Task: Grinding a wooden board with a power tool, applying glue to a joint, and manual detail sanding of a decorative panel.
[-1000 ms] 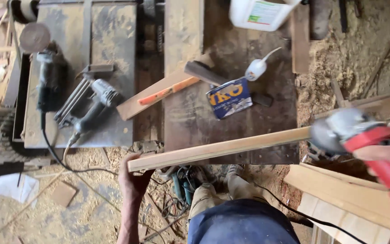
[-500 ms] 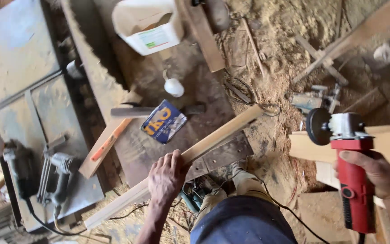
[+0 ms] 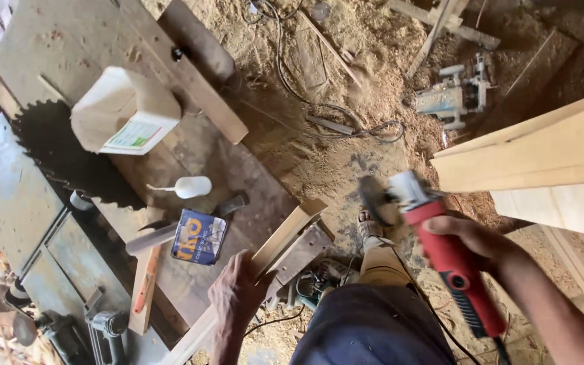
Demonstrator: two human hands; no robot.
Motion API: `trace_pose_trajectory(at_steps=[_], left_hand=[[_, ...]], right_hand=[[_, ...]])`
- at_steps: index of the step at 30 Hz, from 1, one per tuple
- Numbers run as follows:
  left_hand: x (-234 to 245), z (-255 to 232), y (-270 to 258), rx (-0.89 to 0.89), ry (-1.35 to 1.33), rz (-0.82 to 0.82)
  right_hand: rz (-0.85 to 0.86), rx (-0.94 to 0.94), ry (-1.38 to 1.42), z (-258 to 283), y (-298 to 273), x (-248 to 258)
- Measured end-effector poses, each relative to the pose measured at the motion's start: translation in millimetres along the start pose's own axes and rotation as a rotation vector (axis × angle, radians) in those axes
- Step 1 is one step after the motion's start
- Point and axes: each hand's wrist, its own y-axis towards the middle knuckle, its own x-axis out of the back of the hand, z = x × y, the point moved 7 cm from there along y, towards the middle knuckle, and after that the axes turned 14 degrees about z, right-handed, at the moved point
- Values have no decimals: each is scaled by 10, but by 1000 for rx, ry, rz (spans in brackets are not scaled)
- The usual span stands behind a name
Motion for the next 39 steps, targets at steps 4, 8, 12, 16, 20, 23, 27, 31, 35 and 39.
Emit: trace_pose_trajectory(at_steps=[4,8,12,16,20,23,27,31,35,39], left_hand=[[76,-159,57,-34,19,-172],[158,-213,-6,-62,22,-251],[226,-294,-39,-72,25,-220],[331,-393,-66,-188,-3,-291],[360,-415,-65,-208,-12,-309],[342,-396,-79,-202,-23,-277],[345,-362,-93,-203,-18,-284],[348,-361,-91,-217,-14,-291],[334,-330,-110,-194,-17,-260],[305,-349,-110,-180,-35,-260]], right_hand=[[376,3,-123,365,325,-781],[493,-53,-72,489,399,-1180],[475,-234,-76,451,356,-1136],[511,-219,-58,521,425,-1141],[428,-350,-21,346,571,-885],[496,-283,-29,296,755,-769],[485,-334,44,33,1071,-521],[444,-360,74,60,1206,-406],[450,-472,126,-99,1348,-337],[479,-376,57,213,1162,-556]])
